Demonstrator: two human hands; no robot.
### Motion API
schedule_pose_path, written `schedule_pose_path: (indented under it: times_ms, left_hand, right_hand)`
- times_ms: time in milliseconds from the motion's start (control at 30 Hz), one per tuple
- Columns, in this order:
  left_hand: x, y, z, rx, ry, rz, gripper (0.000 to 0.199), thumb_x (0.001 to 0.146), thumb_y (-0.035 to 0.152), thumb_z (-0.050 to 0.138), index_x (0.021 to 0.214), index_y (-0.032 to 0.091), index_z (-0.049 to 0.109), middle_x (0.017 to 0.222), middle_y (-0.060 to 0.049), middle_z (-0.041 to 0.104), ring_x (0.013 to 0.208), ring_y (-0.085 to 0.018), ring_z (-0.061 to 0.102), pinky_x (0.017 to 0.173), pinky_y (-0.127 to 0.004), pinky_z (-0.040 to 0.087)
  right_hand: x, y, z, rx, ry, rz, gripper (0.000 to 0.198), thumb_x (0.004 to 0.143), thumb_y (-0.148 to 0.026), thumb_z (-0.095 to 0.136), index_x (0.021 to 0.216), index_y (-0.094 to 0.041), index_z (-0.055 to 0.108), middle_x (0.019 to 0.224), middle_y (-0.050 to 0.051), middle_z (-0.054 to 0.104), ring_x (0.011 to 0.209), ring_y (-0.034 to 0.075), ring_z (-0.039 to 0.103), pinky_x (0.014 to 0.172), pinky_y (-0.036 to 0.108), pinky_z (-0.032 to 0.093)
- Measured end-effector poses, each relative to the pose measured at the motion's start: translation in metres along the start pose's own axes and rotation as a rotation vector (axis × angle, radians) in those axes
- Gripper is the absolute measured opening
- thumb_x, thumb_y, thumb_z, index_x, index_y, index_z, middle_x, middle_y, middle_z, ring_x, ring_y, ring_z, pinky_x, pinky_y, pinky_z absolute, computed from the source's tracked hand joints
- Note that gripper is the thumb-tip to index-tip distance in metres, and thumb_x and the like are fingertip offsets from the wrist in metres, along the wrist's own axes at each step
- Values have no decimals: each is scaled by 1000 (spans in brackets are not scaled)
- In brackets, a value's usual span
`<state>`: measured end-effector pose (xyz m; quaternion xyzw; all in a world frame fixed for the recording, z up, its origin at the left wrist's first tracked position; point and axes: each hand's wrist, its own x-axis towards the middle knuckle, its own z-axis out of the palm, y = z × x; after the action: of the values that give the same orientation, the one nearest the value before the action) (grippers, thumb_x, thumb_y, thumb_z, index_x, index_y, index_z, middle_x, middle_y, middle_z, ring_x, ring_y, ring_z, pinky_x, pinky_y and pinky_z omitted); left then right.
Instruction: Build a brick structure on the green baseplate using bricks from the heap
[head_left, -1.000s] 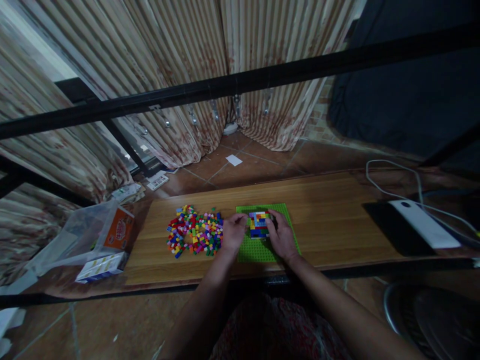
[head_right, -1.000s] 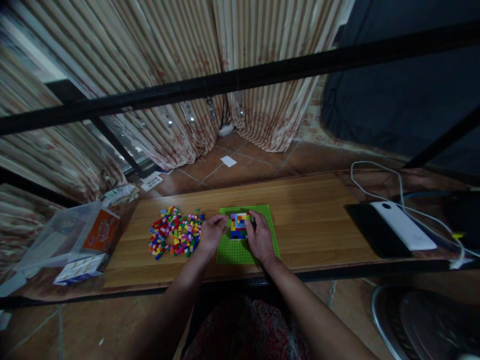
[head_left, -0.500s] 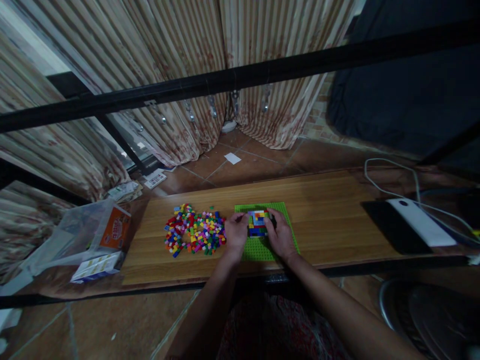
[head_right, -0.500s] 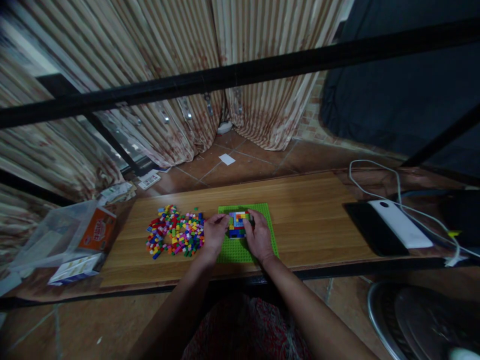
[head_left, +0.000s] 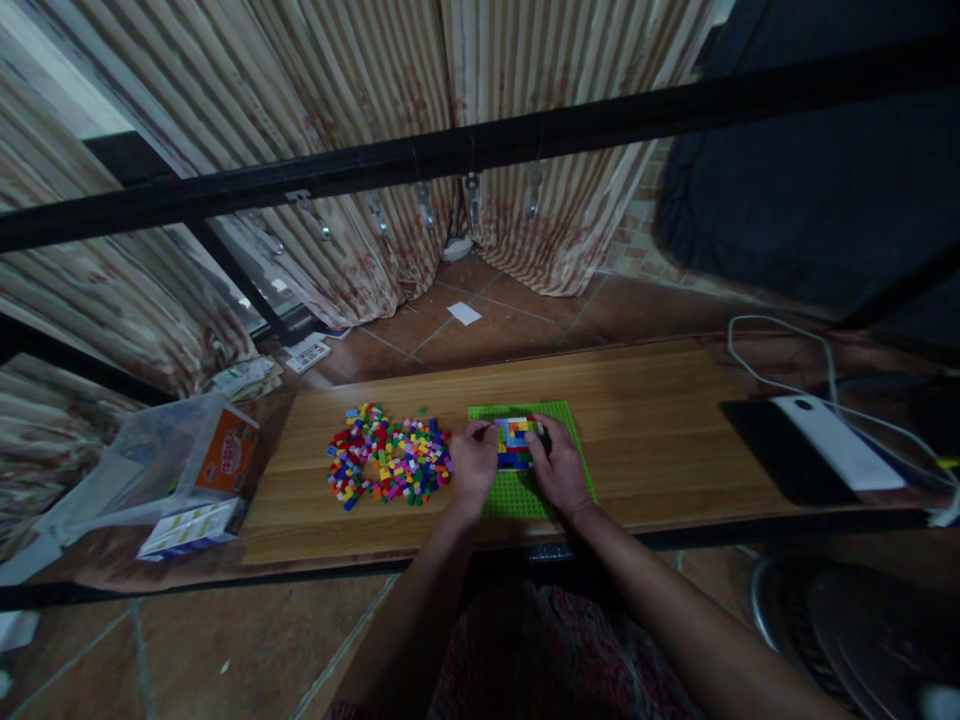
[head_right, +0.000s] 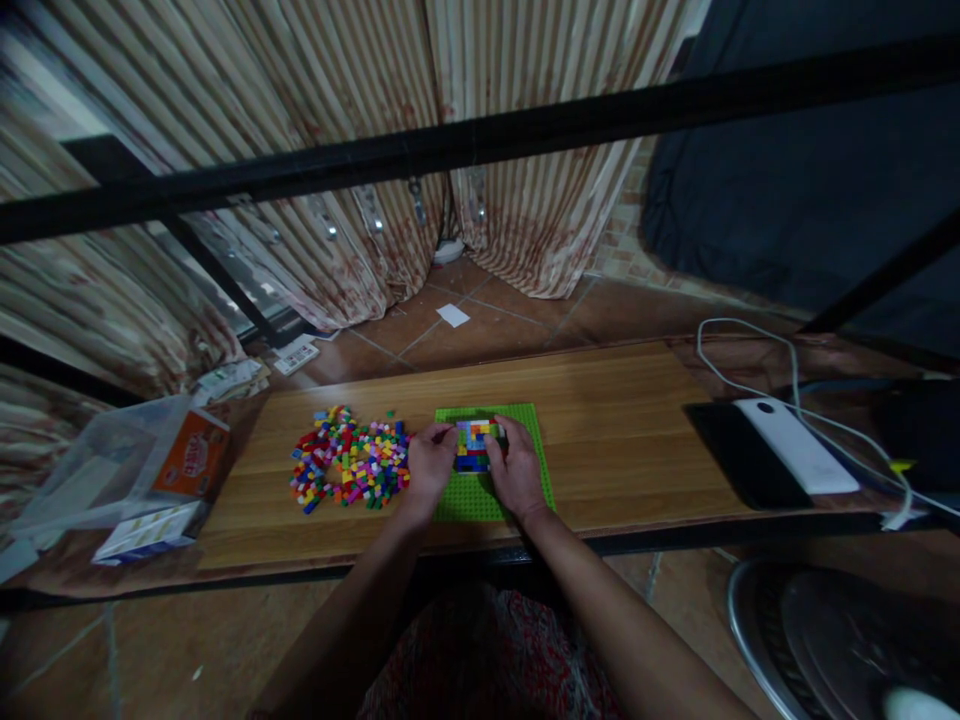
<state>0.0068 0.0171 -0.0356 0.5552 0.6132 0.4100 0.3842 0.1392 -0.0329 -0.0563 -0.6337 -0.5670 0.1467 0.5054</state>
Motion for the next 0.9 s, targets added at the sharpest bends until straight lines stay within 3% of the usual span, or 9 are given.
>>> schedule_pose_path:
  times_ms: [500, 700, 900]
  left_hand:
    - [-5, 2, 2, 179, 20, 128, 12, 83, 22, 56, 75, 18, 65, 74, -4, 69, 69, -15, 62, 71, -26, 46]
    - [-4, -3, -3, 107, -15, 116, 13, 83, 25, 57, 74, 19, 64, 72, -3, 68, 68, -15, 62, 70, -26, 47]
    - [3, -14, -10, -24, -21, 41, 32, 93, 36, 44, 74, 18, 63, 64, -2, 65, 57, -14, 60, 59, -25, 48]
  right_hand:
    - [-2, 5, 2, -27, -31, -20, 43, 94, -47, 44, 124, -18, 55, 120, 14, 61, 115, 27, 55, 102, 48, 43]
    - [-1, 6, 2, -23, -20, -30, 41, 94, -46, 43, 123, -19, 55, 119, 14, 62, 114, 27, 56, 101, 48, 44]
    - [-1, 5, 2, -33, -36, -43, 41, 95, -45, 41, 122, -18, 55, 120, 15, 62, 115, 26, 55, 102, 48, 43]
